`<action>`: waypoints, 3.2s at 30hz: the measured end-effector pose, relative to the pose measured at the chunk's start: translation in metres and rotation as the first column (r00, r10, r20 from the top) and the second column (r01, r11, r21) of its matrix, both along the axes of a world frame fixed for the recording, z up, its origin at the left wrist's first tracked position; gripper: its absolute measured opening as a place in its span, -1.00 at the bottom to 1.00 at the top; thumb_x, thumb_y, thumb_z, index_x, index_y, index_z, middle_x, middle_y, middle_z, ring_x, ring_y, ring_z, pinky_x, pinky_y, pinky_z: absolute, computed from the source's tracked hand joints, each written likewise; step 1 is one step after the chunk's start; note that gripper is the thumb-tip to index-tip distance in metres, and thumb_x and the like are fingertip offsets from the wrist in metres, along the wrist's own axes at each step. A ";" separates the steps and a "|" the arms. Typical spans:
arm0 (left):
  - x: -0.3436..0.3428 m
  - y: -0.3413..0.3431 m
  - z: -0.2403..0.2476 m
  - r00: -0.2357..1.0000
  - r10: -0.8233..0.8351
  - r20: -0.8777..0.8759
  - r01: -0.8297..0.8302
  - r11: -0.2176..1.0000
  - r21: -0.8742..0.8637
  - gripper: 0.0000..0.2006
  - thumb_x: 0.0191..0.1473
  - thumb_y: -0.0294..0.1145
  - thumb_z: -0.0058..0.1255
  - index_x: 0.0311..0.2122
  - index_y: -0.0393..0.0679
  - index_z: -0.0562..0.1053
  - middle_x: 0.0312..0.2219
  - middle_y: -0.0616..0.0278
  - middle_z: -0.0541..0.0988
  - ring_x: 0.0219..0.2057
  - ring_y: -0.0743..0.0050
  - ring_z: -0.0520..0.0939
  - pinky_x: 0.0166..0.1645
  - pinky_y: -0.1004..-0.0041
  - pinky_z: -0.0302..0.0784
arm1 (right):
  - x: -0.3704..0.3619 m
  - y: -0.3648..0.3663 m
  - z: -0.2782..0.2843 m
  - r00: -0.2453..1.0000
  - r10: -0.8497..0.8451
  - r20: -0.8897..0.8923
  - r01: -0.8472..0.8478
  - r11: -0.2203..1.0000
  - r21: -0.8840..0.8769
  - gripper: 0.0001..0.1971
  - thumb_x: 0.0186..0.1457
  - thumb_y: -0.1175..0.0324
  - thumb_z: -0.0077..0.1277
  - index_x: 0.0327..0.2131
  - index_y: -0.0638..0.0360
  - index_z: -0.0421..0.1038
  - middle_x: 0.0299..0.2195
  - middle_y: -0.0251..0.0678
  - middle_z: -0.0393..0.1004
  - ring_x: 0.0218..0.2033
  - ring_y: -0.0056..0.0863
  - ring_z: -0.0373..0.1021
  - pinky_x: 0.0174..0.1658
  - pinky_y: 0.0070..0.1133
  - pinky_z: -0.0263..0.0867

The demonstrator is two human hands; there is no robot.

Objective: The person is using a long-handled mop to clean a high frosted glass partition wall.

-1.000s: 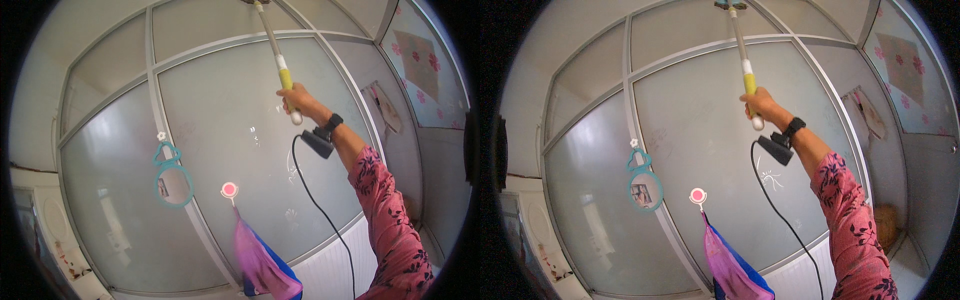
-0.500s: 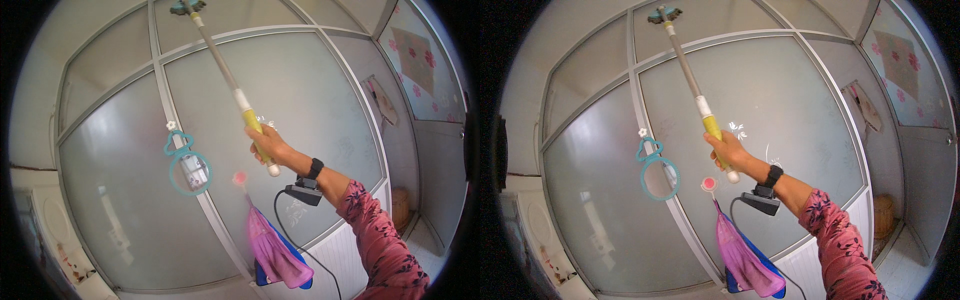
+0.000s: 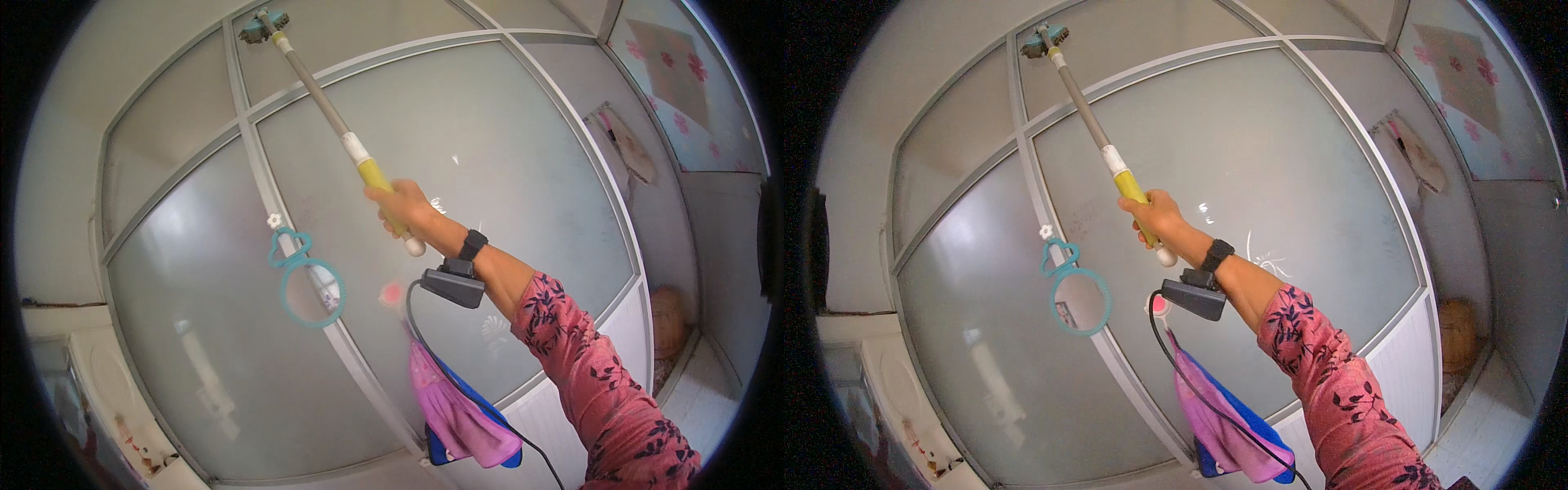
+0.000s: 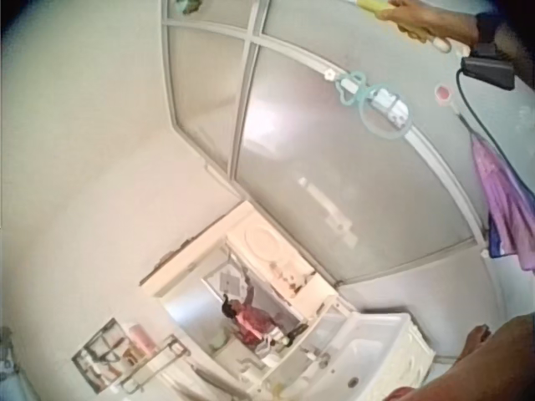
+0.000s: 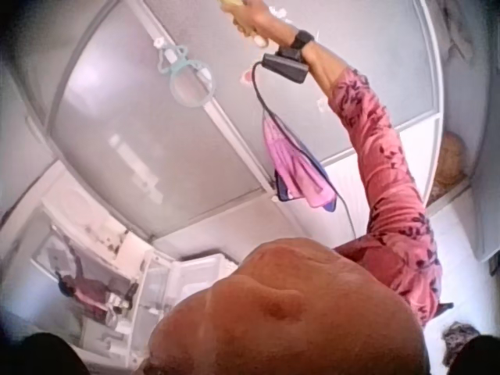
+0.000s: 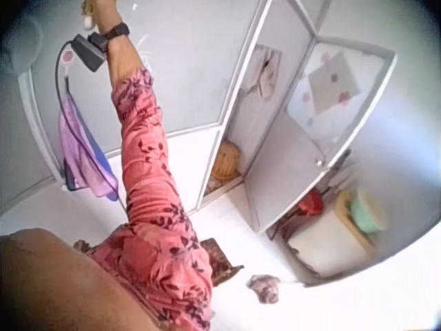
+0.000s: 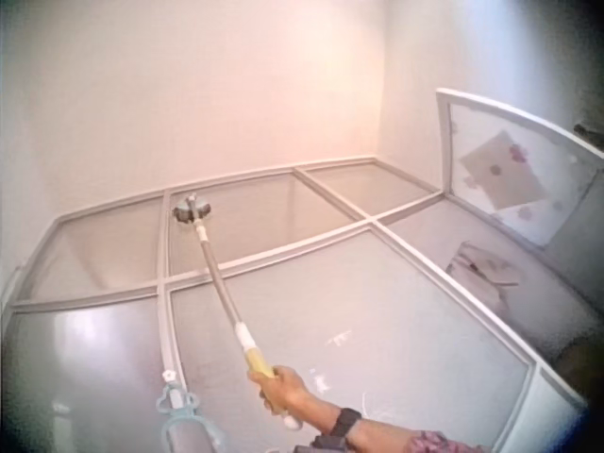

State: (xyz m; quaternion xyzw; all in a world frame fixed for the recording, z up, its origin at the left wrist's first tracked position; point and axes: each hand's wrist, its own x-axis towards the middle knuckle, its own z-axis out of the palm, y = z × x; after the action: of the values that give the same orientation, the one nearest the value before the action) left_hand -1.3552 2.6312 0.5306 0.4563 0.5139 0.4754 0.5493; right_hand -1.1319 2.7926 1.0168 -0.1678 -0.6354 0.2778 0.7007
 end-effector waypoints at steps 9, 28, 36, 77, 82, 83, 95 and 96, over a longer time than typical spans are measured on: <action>0.024 0.010 0.022 0.990 -0.128 -0.050 0.130 0.990 0.046 -0.68 0.00 -0.10 -0.27 -0.30 -0.15 0.32 -0.46 0.25 0.37 -0.41 0.38 0.34 -0.27 0.33 0.25 | 0.083 0.014 0.009 0.989 -0.116 -0.095 0.111 0.992 -0.056 -0.63 -0.07 0.09 -0.10 -0.39 0.22 0.14 -0.68 -0.34 0.21 -0.78 -0.60 0.16 -0.78 -0.59 0.14; 0.012 0.078 -0.174 0.970 -0.241 -0.037 0.237 0.967 -0.088 -0.73 0.01 -0.15 -0.28 -0.40 -0.14 0.33 -0.57 0.31 0.34 -0.50 0.46 0.31 -0.37 0.39 0.25 | 0.174 0.018 -0.093 0.975 -0.210 -0.069 0.200 0.971 -0.130 -0.77 -0.17 0.49 -0.07 -0.47 0.26 0.06 -0.67 -0.33 0.16 -0.79 -0.59 0.17 -0.81 -0.60 0.17; 0.008 0.062 -0.168 0.996 -0.055 0.074 0.065 0.988 -0.140 -0.74 0.00 -0.15 -0.27 -0.37 -0.13 0.32 -0.56 0.30 0.35 -0.51 0.48 0.32 -0.38 0.40 0.26 | 0.105 0.009 -0.121 0.983 -0.182 -0.037 0.176 0.975 -0.133 -0.78 -0.17 0.52 -0.11 -0.46 0.27 0.04 -0.69 -0.32 0.18 -0.81 -0.58 0.19 -0.82 -0.59 0.19; 0.009 0.074 -0.172 1.000 0.026 0.004 -0.026 1.000 0.007 -0.78 0.00 -0.17 -0.21 -0.45 -0.09 0.34 -0.64 0.37 0.32 -0.59 0.61 0.31 -0.49 0.55 0.27 | 0.091 0.055 -0.207 0.972 -0.220 -0.084 0.197 0.954 -0.224 -0.69 -0.03 0.12 -0.13 -0.46 0.21 0.19 -0.79 -0.43 0.17 -0.85 -0.67 0.14 -0.82 -0.68 0.07; 0.023 0.081 -0.182 0.991 0.069 -0.112 -0.065 0.997 0.042 -0.79 0.00 -0.19 -0.21 -0.46 -0.09 0.34 -0.65 0.37 0.31 -0.61 0.61 0.30 -0.50 0.56 0.26 | 0.143 0.063 -0.207 0.953 -0.281 -0.113 0.240 0.929 -0.282 -0.67 -0.01 0.09 -0.17 -0.39 0.20 0.15 -0.78 -0.42 0.16 -0.85 -0.64 0.14 -0.83 -0.64 0.11; 0.027 0.084 -0.180 0.986 0.082 -0.145 -0.072 0.995 0.068 -0.79 0.00 -0.19 -0.21 -0.47 -0.09 0.34 -0.65 0.37 0.31 -0.61 0.61 0.30 -0.50 0.56 0.26 | 0.154 0.065 -0.206 0.948 -0.294 -0.117 0.250 0.922 -0.296 -0.66 -0.02 0.07 -0.17 -0.40 0.18 0.14 -0.77 -0.40 0.17 -0.85 -0.63 0.15 -0.84 -0.63 0.12; 0.047 0.075 -0.147 0.959 -0.186 0.214 0.160 0.978 0.133 -0.81 0.00 -0.22 -0.21 -0.46 -0.10 0.33 -0.65 0.38 0.31 -0.64 0.63 0.28 -0.54 0.57 0.24 | 0.175 0.045 -0.230 0.955 -0.265 -0.133 0.217 0.931 -0.295 -0.76 -0.15 0.44 -0.03 -0.51 0.29 0.09 -0.76 -0.35 0.20 -0.84 -0.58 0.21 -0.84 -0.62 0.17; 0.050 0.075 -0.146 0.959 -0.183 0.218 0.156 0.979 0.134 -0.81 0.00 -0.22 -0.21 -0.46 -0.10 0.33 -0.65 0.38 0.31 -0.64 0.63 0.28 -0.54 0.57 0.24 | 0.167 0.042 -0.236 0.957 -0.261 -0.128 0.215 0.931 -0.294 -0.76 -0.15 0.44 -0.03 -0.51 0.29 0.09 -0.76 -0.35 0.20 -0.84 -0.58 0.21 -0.84 -0.62 0.17</action>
State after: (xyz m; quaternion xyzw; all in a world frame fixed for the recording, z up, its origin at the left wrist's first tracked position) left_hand -1.3053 2.7065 0.3845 0.4715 0.3777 0.5049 0.6165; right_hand -0.9647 2.8342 0.7810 -0.3164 -0.5048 0.2894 0.7492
